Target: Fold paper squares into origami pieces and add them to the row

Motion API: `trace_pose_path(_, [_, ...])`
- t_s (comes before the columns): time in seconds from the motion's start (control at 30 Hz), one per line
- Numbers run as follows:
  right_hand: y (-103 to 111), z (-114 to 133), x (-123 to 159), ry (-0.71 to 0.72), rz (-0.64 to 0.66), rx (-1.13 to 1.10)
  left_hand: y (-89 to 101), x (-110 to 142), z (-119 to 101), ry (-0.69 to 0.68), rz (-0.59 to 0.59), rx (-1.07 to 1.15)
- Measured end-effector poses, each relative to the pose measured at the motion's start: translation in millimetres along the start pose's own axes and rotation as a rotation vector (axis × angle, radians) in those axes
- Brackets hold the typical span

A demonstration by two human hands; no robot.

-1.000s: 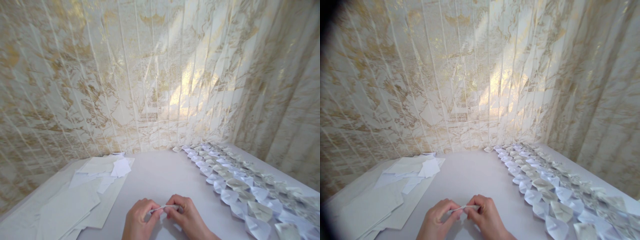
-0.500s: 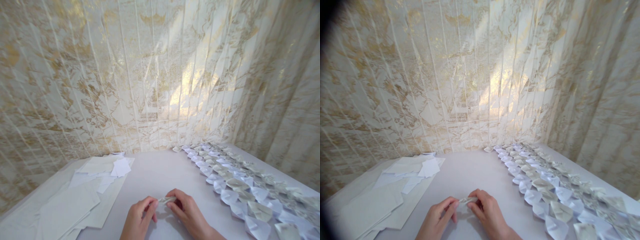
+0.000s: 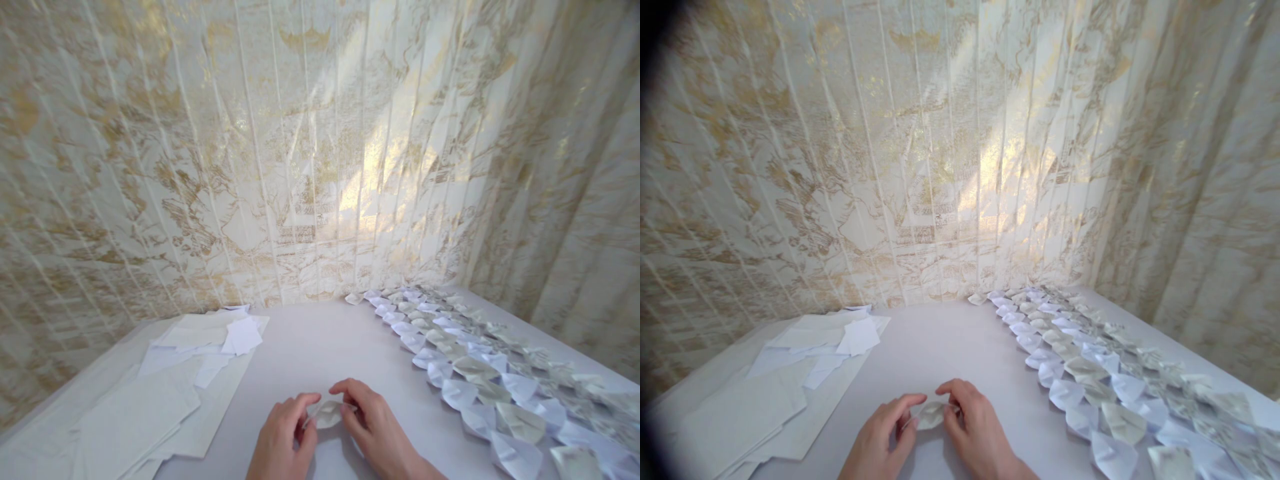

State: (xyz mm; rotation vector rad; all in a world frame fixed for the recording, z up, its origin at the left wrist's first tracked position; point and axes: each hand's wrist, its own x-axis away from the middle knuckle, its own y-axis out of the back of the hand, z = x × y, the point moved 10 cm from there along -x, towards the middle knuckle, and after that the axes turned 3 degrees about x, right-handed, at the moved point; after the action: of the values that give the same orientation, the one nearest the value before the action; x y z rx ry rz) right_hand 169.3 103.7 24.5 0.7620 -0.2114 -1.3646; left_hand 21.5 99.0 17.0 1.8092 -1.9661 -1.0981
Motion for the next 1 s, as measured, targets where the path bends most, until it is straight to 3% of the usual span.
trace_pose_path(0.37, [-7.3, 10.5, 3.0, 0.065, 0.012, 0.003, -17.2, 0.6, 7.5, 0.052, 0.011, 0.098])
trace_pose_path(0.73, [-8.4, 2.8, 1.8, -0.018, 0.041, 0.078, -12.7, 4.1, -4.0, 0.05, 0.065, -0.036])
trace_pose_path(1.0, [-9.4, 2.6, 1.0, -0.011, 0.044, 0.069, -19.0, 3.7, 5.5, 0.035, 0.041, 0.008])
